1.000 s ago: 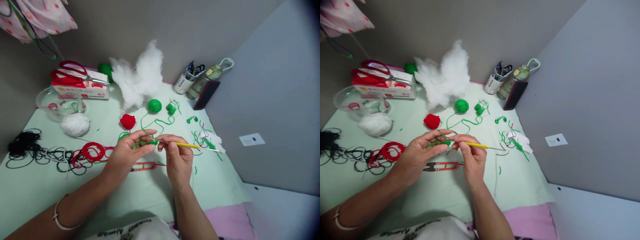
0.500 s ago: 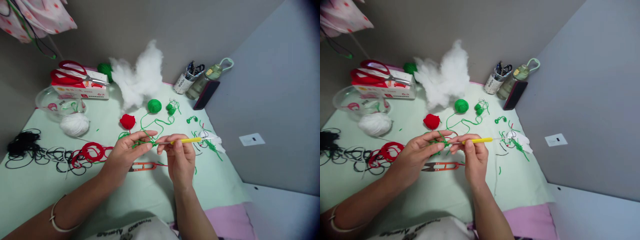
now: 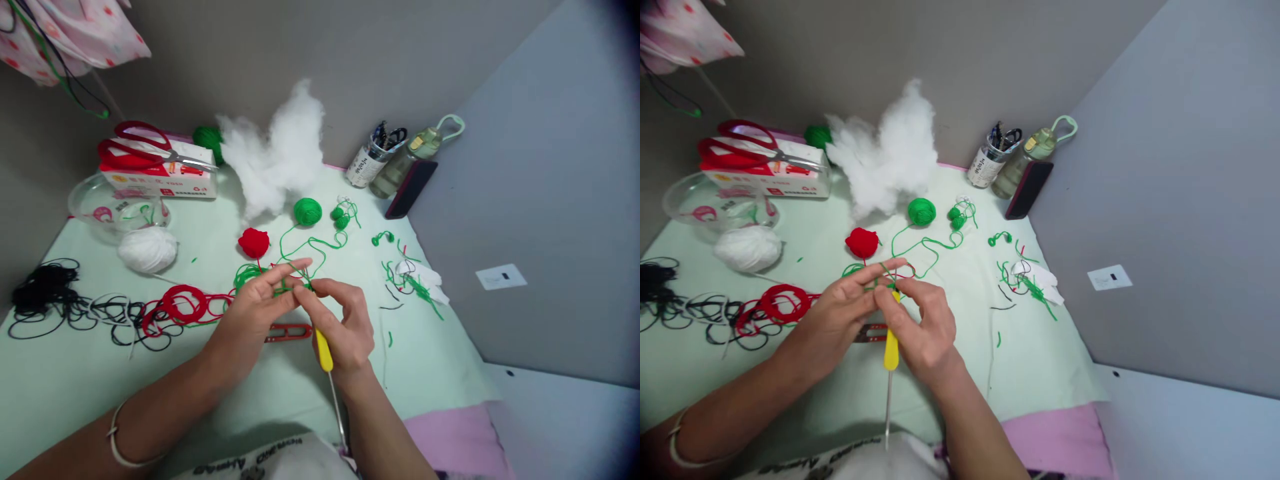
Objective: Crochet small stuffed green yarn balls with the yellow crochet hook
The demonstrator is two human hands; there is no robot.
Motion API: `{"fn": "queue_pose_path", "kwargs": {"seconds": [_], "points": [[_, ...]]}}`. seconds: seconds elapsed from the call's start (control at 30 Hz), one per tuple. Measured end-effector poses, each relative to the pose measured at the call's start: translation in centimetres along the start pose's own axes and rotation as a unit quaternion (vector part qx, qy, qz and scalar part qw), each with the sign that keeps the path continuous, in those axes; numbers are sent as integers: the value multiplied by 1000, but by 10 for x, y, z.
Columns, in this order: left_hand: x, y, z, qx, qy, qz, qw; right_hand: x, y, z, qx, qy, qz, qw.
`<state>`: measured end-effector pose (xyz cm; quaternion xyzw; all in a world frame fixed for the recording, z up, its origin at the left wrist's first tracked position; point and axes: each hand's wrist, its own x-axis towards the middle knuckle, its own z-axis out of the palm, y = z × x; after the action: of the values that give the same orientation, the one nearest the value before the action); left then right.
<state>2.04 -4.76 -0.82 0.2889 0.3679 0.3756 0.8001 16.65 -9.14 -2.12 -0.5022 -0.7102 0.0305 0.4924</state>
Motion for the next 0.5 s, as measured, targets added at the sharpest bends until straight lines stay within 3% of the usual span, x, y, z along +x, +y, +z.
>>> {"fn": "queue_pose_path", "kwargs": {"seconds": [0.07, 0.17, 0.27, 0.4, 0.5], "points": [[2, 1, 1, -51, -20, -37, 998, 3, -1, -1, 78, 38, 56, 995], [4, 1, 0, -46, -12, -25, 999, 11, 0, 1, 248, 102, 159, 950], [3, -1, -1, -2, -29, 15, 999, 16, 2, 4, 340, 70, 203, 915], [1, -4, -3, 46, -27, 48, 997, 14, 2, 6, 320, 55, 211, 922], [3, -4, -2, 38, -1, 43, 998, 9, 0, 4, 237, 31, 170, 956]]}}
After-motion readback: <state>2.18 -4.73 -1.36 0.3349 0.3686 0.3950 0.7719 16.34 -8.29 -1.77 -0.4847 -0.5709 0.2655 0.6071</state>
